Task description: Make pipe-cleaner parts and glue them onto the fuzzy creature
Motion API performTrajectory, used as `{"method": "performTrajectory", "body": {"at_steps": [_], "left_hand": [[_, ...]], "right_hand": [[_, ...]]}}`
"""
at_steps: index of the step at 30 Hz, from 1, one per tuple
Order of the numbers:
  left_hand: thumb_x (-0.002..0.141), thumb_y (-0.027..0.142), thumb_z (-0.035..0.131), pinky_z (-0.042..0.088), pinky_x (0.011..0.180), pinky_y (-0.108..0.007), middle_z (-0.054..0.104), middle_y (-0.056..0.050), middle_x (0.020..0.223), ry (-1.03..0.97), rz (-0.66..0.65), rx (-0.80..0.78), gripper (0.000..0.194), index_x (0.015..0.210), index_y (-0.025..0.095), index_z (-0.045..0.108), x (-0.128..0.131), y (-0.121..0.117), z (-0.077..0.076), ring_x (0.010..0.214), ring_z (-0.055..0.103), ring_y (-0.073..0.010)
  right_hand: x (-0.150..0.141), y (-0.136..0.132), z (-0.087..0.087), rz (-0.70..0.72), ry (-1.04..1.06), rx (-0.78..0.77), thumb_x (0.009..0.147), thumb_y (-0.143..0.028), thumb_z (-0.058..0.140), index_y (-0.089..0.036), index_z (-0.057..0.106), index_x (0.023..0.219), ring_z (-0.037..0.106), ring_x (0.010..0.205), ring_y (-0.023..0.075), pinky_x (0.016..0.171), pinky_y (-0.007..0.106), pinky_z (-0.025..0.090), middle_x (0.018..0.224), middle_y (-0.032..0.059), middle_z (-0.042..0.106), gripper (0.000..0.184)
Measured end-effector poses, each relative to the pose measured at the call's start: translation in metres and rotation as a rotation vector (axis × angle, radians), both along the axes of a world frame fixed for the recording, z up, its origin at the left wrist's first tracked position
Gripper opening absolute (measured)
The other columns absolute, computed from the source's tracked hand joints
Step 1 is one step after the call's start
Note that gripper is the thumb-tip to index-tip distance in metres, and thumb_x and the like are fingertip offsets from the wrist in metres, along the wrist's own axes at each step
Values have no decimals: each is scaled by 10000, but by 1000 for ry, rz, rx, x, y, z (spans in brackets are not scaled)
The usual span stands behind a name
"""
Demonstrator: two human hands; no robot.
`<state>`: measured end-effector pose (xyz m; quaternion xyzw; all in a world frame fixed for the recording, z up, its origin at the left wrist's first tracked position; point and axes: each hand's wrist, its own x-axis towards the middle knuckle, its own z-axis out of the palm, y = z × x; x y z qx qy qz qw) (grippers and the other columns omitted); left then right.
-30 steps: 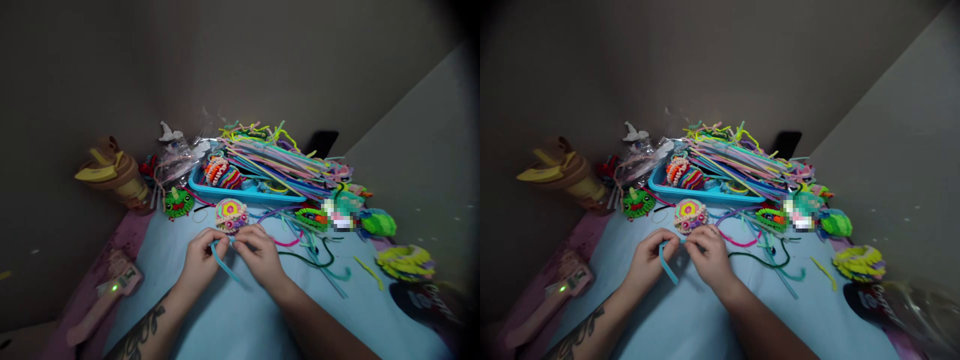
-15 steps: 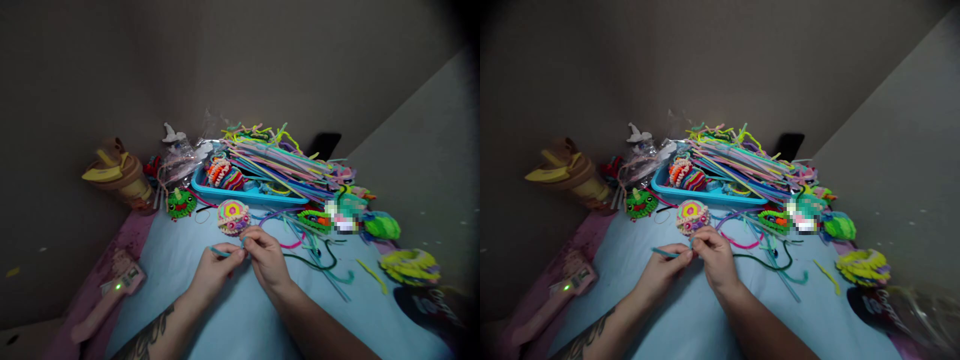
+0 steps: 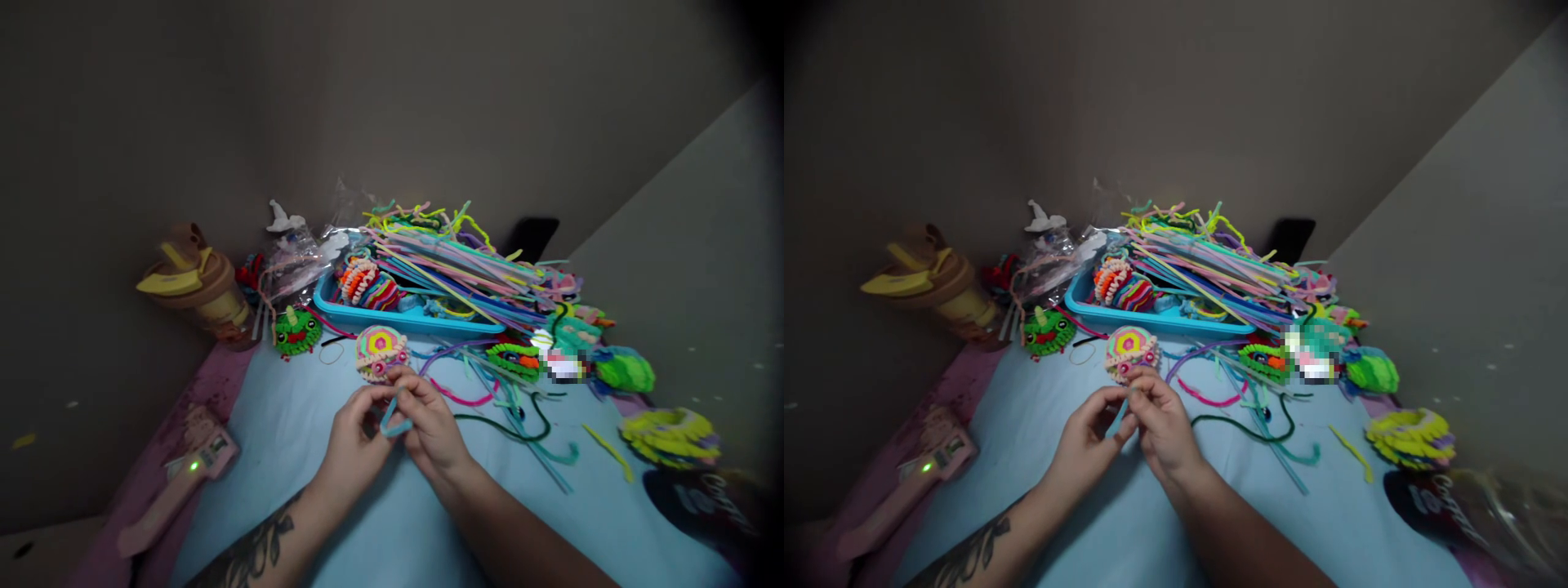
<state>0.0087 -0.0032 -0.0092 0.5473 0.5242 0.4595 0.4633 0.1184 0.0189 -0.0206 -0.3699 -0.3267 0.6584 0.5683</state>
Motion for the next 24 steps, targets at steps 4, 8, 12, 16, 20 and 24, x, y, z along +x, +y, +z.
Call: {"method": "performTrajectory", "body": {"at_steps": [4,8,12,16,20,24], "left_hand": [[793,218,569,459,711,-247,659,-37,851,-17,-40,-33,120,896,167,605,-1,0,-4,789,602,-158],[762,184,577,465,654,-225,657,-13,769,-102,-14,-84,72,832,166,582,1,3,-2,715,612,-142],[722,172,618,472,757,-251,695,-42,919,-51,-36,-53,209,931,168,625,1,4,1,858,631,-174],[785,200,568,463,687,-247,695,-31,799,112,-53,-4,114,823,163,669,-3,2,0,745,626,-167],[827,212,527,429,616,-228,653,-22,714,264,-38,108,153,763,157,655,-7,1,-1,656,591,-142],[839,216,517,400,577,-222,608,-17,666,380,-55,193,163,746,155,637,-11,3,-2,616,563,-132]], "right_hand": [[-2,-2,1,7,38,-27,683,-358,713,-197,589,639,552,852,172,666,272,480,1039,41,521,209],[-3,-2,1,-23,87,-93,677,-338,723,-200,601,656,547,776,144,610,244,464,1058,25,542,185],[-4,-4,1,-3,124,-122,666,-322,742,-203,630,648,541,906,162,704,246,462,1112,11,539,164],[-7,-6,1,26,137,-108,669,-301,741,-209,638,652,519,958,168,758,249,453,1122,12,539,139],[-4,-3,-1,-4,7,0,752,-302,656,-220,622,726,535,867,170,711,275,457,1018,32,562,92],[11,6,3,-63,-435,319,805,-236,582,-209,609,763,533,921,190,813,320,430,967,44,557,57]]}}
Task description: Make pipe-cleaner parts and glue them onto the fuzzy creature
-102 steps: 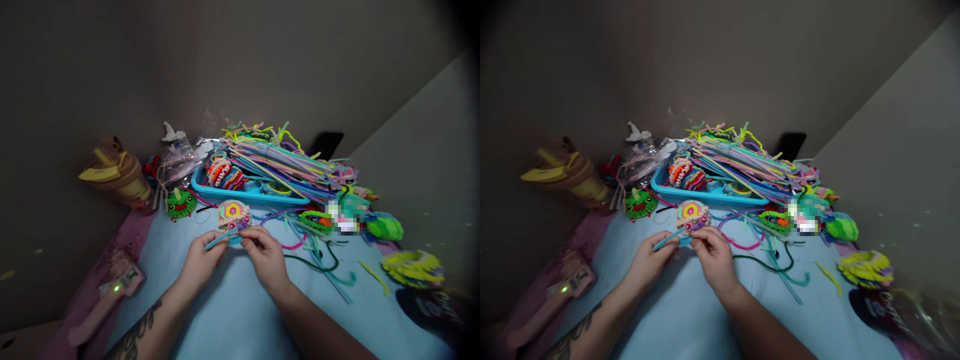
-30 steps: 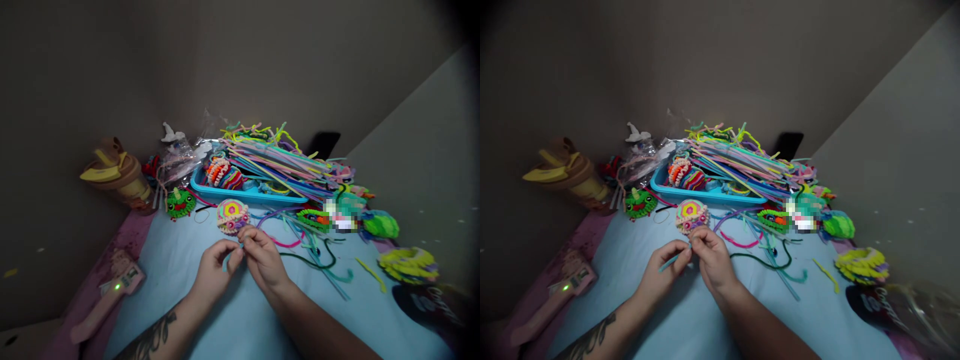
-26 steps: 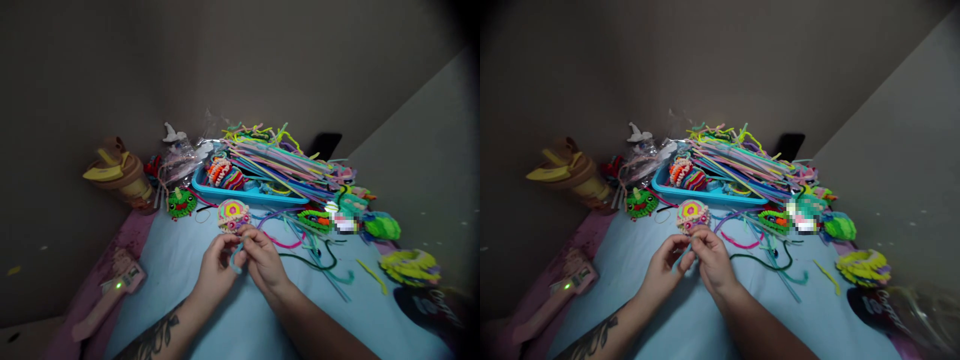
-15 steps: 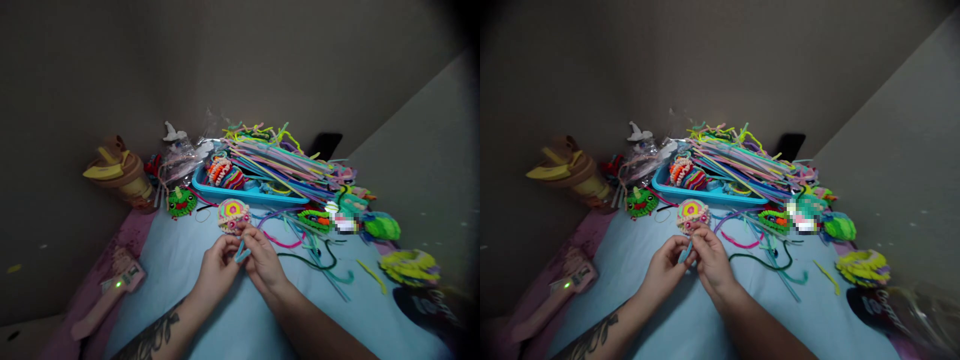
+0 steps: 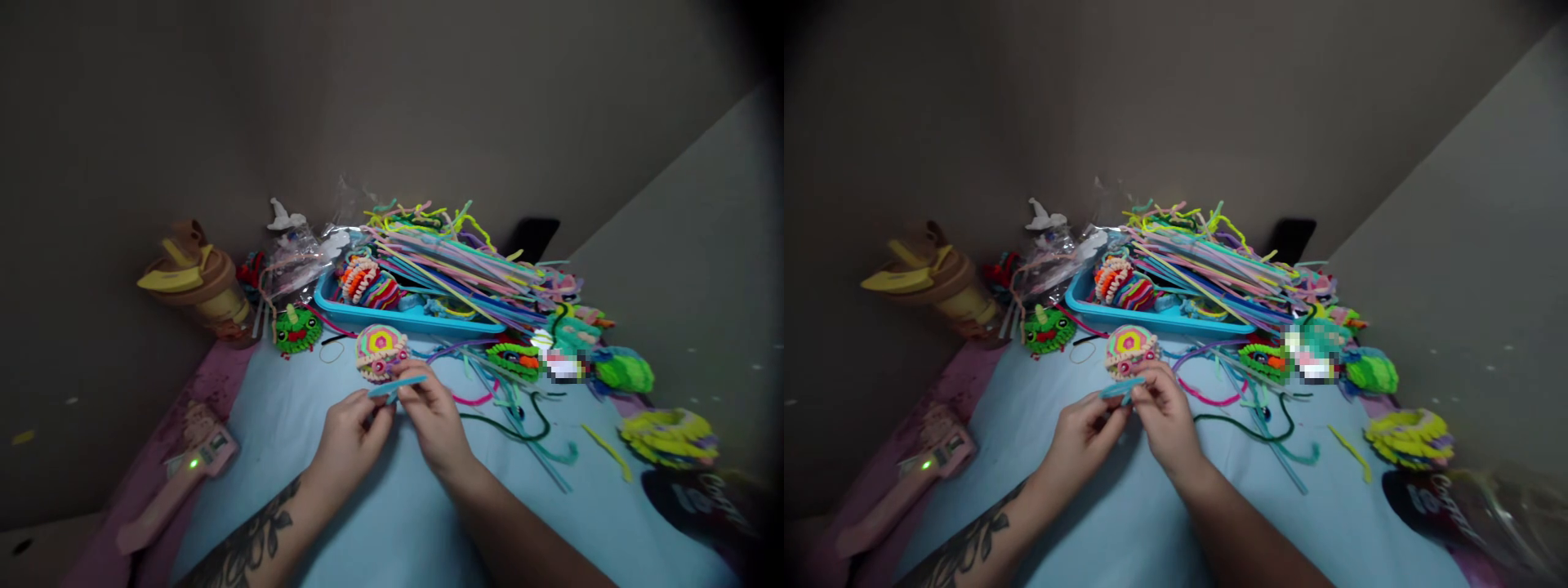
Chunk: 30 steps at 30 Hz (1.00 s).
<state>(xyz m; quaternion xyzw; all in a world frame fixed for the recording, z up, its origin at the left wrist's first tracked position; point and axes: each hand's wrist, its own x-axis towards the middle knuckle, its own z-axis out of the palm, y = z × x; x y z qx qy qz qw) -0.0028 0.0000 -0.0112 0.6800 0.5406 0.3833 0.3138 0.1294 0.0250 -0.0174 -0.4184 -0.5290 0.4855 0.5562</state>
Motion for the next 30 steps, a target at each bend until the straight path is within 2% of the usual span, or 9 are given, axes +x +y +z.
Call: {"method": "performTrajectory", "body": {"at_steps": [2,5,12,14,17,19,21,25,30], "left_hand": [[845,224,513,405,584,-223,619,-26,699,9,-12,7,155,767,156,629,-3,3,1,646,571,-139],[856,242,500,419,589,-223,631,-37,762,-27,20,-15,146,808,161,611,-5,6,2,690,581,-147],[878,257,470,452,584,-229,625,-44,824,-133,97,-57,142,891,173,584,-6,7,0,731,590,-153],[861,233,500,475,632,-245,621,-68,945,-151,95,18,176,1012,181,574,-7,7,1,821,591,-166],[819,179,556,471,823,-322,574,-97,1131,-116,58,217,329,1147,205,547,-11,8,3,1028,546,-202],[800,144,570,428,911,-367,580,-83,1129,-60,33,325,288,1074,225,608,-14,8,4,1067,527,-211],[797,126,564,435,892,-359,613,-63,1030,-51,68,350,201,944,224,662,-16,9,4,994,556,-197],[812,213,576,489,690,-273,629,-49,841,-237,195,111,103,812,179,673,-17,12,3,809,594,-170],[774,346,617,448,489,-215,593,-17,771,-519,228,-239,204,815,146,621,-13,16,3,560,538,-107]], "right_hand": [[8,5,3,11,-206,156,817,-199,557,-204,597,760,535,911,194,828,331,420,913,45,560,70],[17,10,3,57,-403,290,844,-154,501,-207,597,800,547,874,191,814,334,425,852,39,583,118],[17,8,0,96,-540,346,862,-149,470,-210,579,884,576,809,186,733,310,456,856,46,617,127],[15,6,2,114,-543,361,861,-131,456,-209,567,867,578,788,179,709,295,455,826,43,607,136],[13,4,3,197,-585,411,852,-101,423,-205,549,854,570,784,180,697,291,449,799,46,589,163],[13,3,3,245,-636,437,832,-90,424,-201,531,825,555,753,183,673,292,439,765,44,568,154],[13,2,3,254,-666,433,817,-87,438,-199,509,786,533,703,176,636,285,421,727,34,541,136],[15,2,5,187,-604,377,839,-97,433,-199,488,749,517,663,154,617,269,398,710,19,526,147],[16,3,8,102,-524,329,841,-110,449,-199,488,722,514,674,148,628,267,392,702,9,528,154]]}}
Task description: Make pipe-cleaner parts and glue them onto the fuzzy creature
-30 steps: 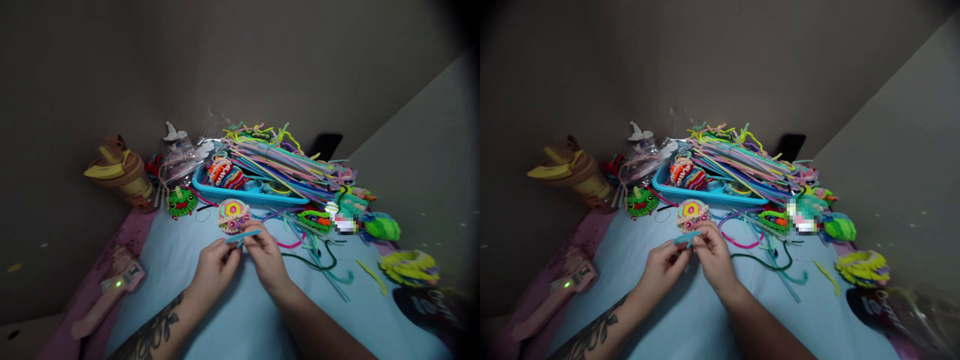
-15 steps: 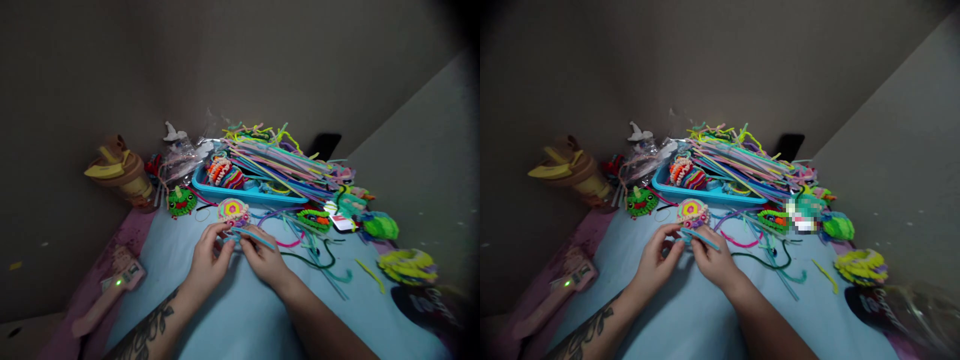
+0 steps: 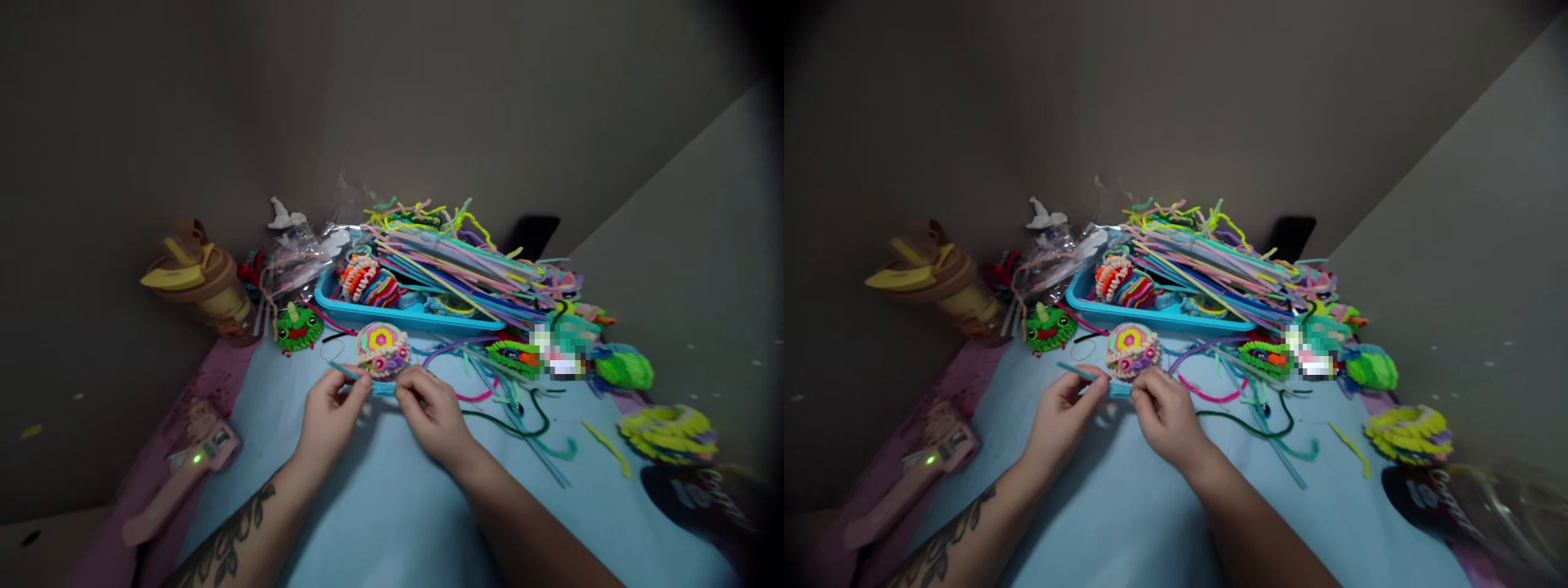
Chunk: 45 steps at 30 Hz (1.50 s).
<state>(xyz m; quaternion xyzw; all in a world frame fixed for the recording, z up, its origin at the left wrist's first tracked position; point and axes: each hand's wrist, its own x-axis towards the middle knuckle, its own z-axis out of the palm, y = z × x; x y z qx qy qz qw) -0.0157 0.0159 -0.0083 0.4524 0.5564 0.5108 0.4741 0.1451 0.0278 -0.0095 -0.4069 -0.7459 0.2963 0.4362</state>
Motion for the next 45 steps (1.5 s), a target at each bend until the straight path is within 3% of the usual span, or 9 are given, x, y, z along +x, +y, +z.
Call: {"method": "performTrajectory", "body": {"at_steps": [9,20,28,36,45], "left_hand": [[696,371,680,430,491,-200,541,23,671,-171,8,-99,249,753,154,573,1,2,5,534,493,-93],[531,312,824,243,407,-151,452,61,575,-687,-59,-339,340,708,129,598,2,5,4,449,310,-25],[628,349,768,257,390,-150,490,49,569,-512,-12,-286,302,748,130,598,5,4,6,455,383,-34],[602,284,771,285,360,-137,592,25,561,-526,-41,-293,261,670,146,560,6,2,8,443,469,-53],[631,287,763,426,501,-169,642,7,605,-450,66,-233,251,665,138,562,9,0,4,600,599,-105]], "right_hand": [[-1,2,-1,-61,6,-33,844,-134,454,-203,494,707,514,676,152,627,276,397,702,10,534,159],[-3,0,-3,-77,61,25,844,-111,456,-205,505,727,528,706,157,653,277,414,733,17,552,158],[-3,1,-6,-155,185,-142,835,-182,493,-195,518,719,514,672,147,589,245,407,704,6,536,120],[-5,0,-7,-150,215,-200,827,-210,510,-192,525,714,500,652,142,571,236,399,682,0,523,116],[-11,-1,-7,-172,348,-328,803,-284,544,-190,519,702,465,592,126,529,224,393,639,-17,492,140]]}}
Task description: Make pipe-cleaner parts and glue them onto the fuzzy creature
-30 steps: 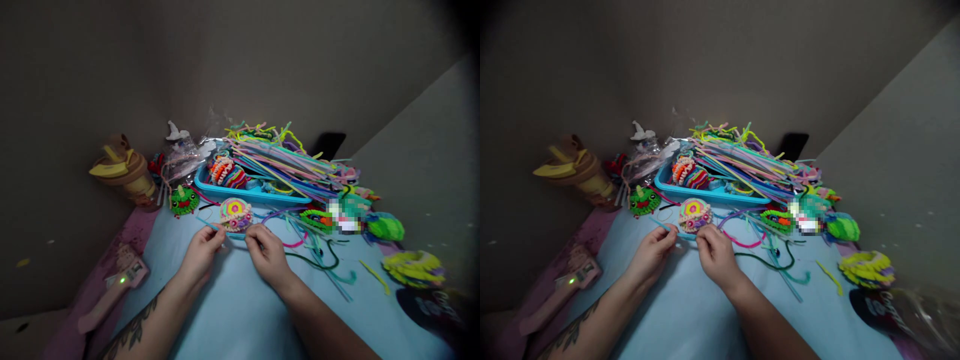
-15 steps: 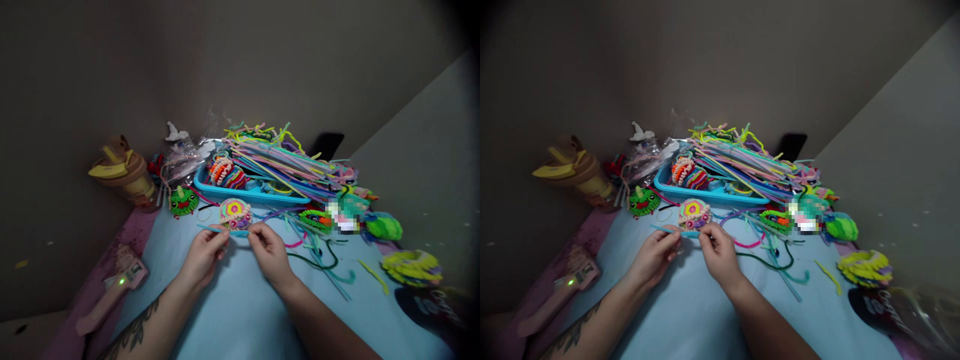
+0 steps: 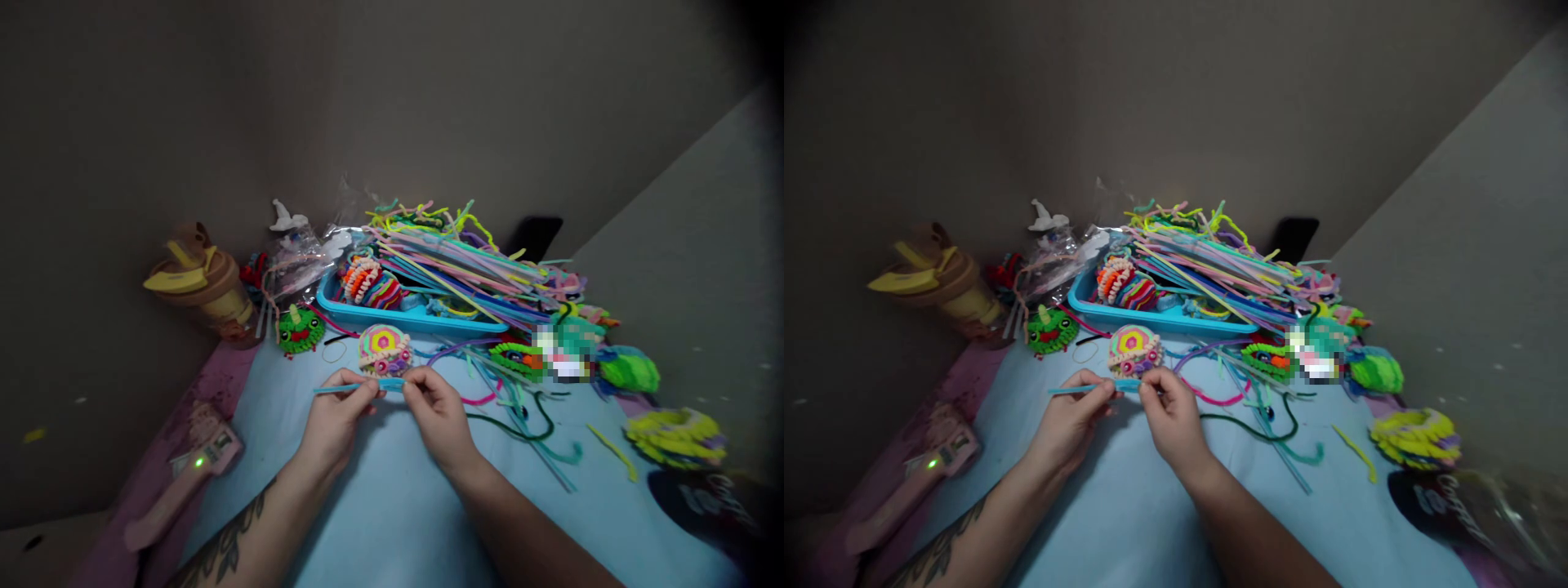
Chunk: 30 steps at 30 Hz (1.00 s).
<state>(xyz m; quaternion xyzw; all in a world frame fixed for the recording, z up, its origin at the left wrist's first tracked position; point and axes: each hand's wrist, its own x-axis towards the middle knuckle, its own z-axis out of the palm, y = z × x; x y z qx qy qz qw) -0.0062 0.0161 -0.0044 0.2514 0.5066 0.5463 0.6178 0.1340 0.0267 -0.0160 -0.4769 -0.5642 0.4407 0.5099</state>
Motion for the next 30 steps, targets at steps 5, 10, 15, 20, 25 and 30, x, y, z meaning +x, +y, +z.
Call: {"method": "performTrajectory", "body": {"at_steps": [5,10,15,20,25,30], "left_hand": [[643,296,745,448,541,-205,676,-1,683,199,41,91,213,675,149,594,0,-4,2,566,579,-100],[646,301,725,432,518,-206,671,2,601,353,60,75,198,664,155,592,-1,-3,10,526,581,-112],[644,297,711,418,486,-204,648,13,563,428,46,87,178,660,157,602,-6,0,12,501,572,-116],[656,289,700,416,478,-209,629,12,566,500,-27,85,173,655,155,592,-9,2,8,491,559,-115],[681,281,685,431,509,-211,639,6,593,529,-76,130,158,670,154,592,-10,2,6,523,565,-115],[712,232,655,462,598,-216,659,-6,676,590,-169,310,92,683,156,612,-12,-2,1,634,592,-124]], "right_hand": [[-3,-2,-1,8,91,-82,799,-337,561,-193,520,728,397,501,102,458,211,344,575,-41,448,166],[-5,-3,-1,72,177,-179,796,-360,576,-201,497,723,325,430,82,404,201,279,514,-71,395,192],[0,1,0,77,6,-81,790,-293,575,-188,548,702,465,519,108,483,216,383,587,-33,506,140],[3,2,-5,24,-193,87,804,-211,574,-198,645,851,613,728,171,602,254,472,794,31,657,87],[3,2,-4,46,-245,218,793,-161,608,-216,679,828,624,697,160,630,266,483,763,18,689,96],[4,5,-3,115,-319,338,779,-146,645,-219,697,790,616,723,170,685,302,476,739,20,697,90]]}}
